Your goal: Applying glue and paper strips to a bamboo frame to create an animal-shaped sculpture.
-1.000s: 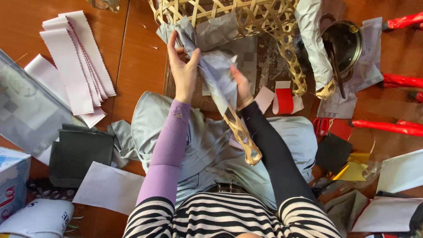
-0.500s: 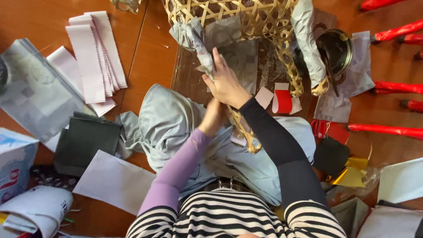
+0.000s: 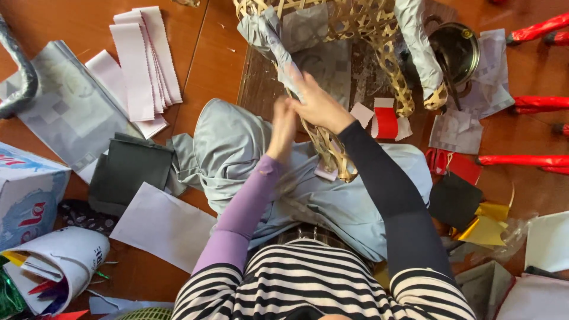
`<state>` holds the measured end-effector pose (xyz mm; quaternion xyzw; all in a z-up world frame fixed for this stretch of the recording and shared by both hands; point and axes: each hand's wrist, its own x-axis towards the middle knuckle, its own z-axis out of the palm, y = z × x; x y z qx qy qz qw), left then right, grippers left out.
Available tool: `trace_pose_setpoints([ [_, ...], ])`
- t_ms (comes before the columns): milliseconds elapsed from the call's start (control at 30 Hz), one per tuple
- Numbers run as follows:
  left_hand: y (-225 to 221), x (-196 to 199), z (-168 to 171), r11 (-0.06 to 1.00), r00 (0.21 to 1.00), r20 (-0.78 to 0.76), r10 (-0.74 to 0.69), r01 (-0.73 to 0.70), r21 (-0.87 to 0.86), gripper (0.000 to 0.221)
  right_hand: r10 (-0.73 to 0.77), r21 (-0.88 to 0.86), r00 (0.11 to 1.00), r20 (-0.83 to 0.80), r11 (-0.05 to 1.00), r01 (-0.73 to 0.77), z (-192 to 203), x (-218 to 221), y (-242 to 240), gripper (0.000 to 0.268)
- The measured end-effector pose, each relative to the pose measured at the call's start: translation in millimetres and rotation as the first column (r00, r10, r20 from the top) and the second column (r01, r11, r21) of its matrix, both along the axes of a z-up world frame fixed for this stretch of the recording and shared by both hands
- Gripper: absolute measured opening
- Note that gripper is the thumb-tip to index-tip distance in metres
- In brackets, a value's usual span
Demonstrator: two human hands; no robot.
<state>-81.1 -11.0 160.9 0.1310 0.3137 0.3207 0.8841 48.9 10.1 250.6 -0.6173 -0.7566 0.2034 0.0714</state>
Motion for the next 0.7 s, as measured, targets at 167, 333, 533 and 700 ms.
trace_pose_setpoints([
  [167,31.5,-15.4,52.8,0.679,0.775,-0.319,0.546,-0.186,0.71,0.055,-0.638,-0.692,0.687,-0.348,0.669,0.271,72.8,-25.9,-5.1,0.076],
  [333,98.1,44.6,6.9,0.841,0.822,-0.408,0.397,-0.148,0.52,0.041,-0.379,-0.347,0.797,-0.471,0.91,0.229,6.2,-2.4,-13.8,0.054],
  [533,145.6,45.5,-34.9,0.969,0.993,0.023,0.113,-0.105,-0.222,0.02,-0.466,-0.449,0.713,-0.524,0.862,0.234,17.1,-6.3,-9.4,0.043],
  [700,144.0,42.8,-38.5,0.953,0.964,0.225,0.14,-0.07,-0.294,0.032,-0.587,-0.566,0.688,-0.426,0.766,0.304,45.8,-12.6,-3.7,0.045],
])
